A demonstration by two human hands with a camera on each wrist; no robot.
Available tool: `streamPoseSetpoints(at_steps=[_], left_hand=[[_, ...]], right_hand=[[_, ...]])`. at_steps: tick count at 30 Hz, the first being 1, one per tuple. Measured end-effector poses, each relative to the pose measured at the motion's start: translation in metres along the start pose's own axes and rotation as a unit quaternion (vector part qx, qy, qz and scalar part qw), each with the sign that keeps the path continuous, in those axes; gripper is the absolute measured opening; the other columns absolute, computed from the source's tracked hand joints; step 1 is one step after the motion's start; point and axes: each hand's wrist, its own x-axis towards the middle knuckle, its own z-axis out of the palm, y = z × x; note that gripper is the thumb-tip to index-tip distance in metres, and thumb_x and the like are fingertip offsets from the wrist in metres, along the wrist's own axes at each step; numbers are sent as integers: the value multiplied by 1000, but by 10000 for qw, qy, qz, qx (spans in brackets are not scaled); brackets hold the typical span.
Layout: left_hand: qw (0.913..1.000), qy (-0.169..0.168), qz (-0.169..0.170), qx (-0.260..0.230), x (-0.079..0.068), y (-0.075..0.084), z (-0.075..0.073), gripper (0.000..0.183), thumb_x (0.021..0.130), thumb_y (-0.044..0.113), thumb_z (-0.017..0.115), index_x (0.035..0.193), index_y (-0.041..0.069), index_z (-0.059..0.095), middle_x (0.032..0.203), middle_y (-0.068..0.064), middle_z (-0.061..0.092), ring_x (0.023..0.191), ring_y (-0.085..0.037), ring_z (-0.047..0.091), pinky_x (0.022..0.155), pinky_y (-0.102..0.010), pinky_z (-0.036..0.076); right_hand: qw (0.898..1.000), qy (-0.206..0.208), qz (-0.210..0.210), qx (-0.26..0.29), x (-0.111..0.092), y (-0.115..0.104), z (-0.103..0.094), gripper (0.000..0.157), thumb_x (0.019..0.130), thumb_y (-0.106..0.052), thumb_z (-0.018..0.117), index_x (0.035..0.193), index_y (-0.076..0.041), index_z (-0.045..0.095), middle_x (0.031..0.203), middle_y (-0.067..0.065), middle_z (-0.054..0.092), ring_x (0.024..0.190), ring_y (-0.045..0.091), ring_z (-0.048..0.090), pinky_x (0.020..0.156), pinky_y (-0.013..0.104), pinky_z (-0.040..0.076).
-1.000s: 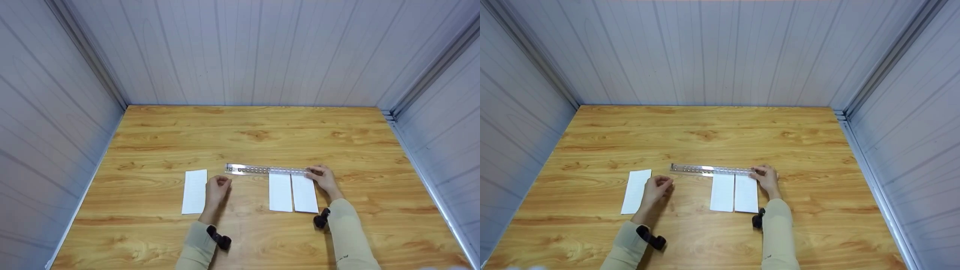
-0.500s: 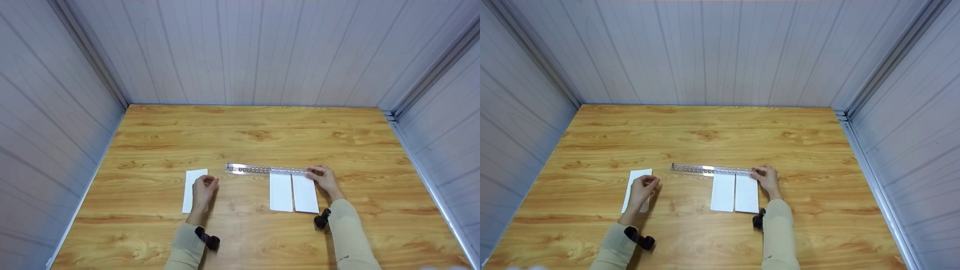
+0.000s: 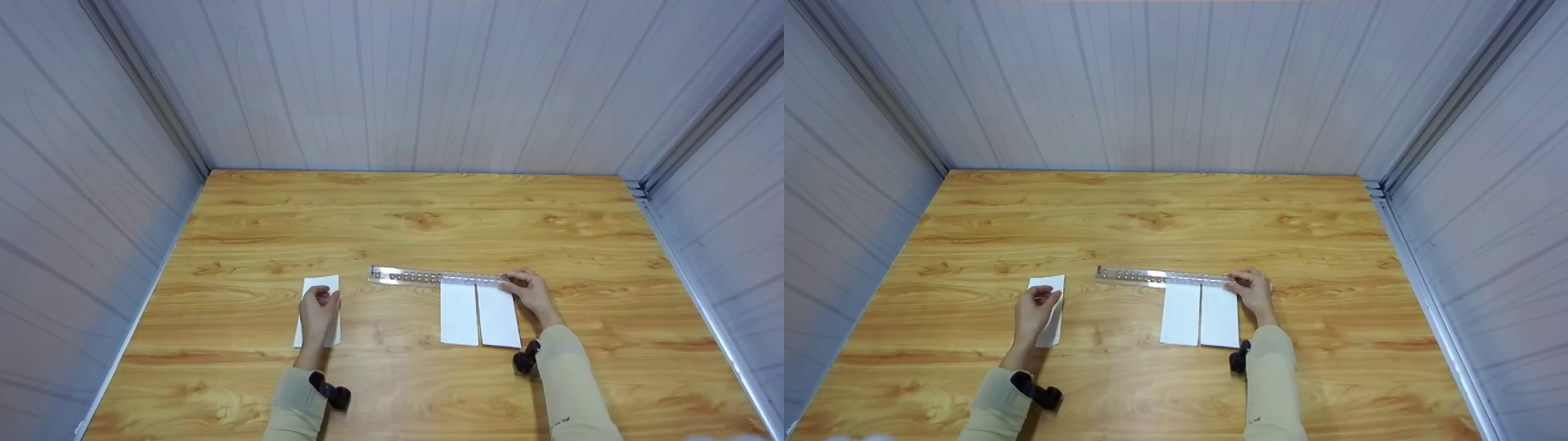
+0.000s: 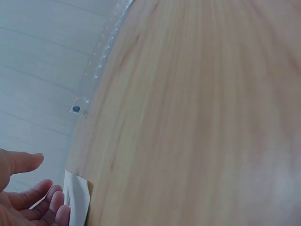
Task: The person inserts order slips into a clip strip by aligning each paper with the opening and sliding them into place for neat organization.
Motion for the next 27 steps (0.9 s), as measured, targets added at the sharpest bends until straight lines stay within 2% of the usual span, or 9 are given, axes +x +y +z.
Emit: streamPoseSetpoints(at_steps=[4, 7, 13, 18, 21, 27], left_hand=[[9993, 267, 142, 201, 1, -3, -4, 22, 77, 4, 65, 93, -10, 58, 82, -17, 56, 75, -27, 52, 69, -37, 41], [9990, 373, 100, 236, 1, -4, -7, 25, 77, 3, 65, 96, -11, 56, 87, -20, 54, 81, -30, 51, 74, -40, 39], [9966, 484, -270, 603, 4, -6, -11, 35, 77, 9, 66, 104, -8, 52, 101, -22, 50, 97, -34, 47, 83, -44, 34], [9924, 430, -679, 928, 6, -8, -13, 44, 77, 15, 67, 112, -3, 49, 110, -20, 45, 107, -35, 38, 87, -49, 26], [9903, 444, -790, 1052, 7, -9, -14, 48, 76, 18, 68, 114, -3, 47, 113, -21, 41, 110, -35, 33, 88, -49, 22], [9876, 405, -890, 1229, 7, -11, -15, 54, 75, 20, 69, 116, -5, 44, 115, -23, 39, 111, -36, 30, 89, -48, 20]], right_hand=[[10000, 3, 9, 76, 0, 0, 1, 25, 77, -6, 67, 99, 5, 64, 97, 16, 54, 91, 23, 50, 74, 19, 41], [9999, -7, 29, 135, 0, 0, 1, 25, 77, -6, 67, 99, 4, 64, 97, 15, 54, 90, 22, 50, 74, 19, 41], [10000, 16, 10, 90, 1, 2, 1, 26, 76, -10, 68, 98, 4, 65, 96, 15, 55, 89, 20, 49, 74, 19, 40], [9999, 35, -33, 146, 1, 2, 2, 26, 76, -6, 67, 99, 7, 63, 96, 17, 55, 86, 15, 51, 73, 16, 40], [9998, 101, -32, 181, 2, 1, 2, 26, 75, -2, 67, 98, 9, 63, 95, 17, 55, 84, 10, 50, 73, 15, 40], [9998, 162, -61, 104, 2, 0, 2, 25, 74, -1, 69, 96, 8, 64, 95, 18, 56, 86, 13, 50, 74, 15, 39]])
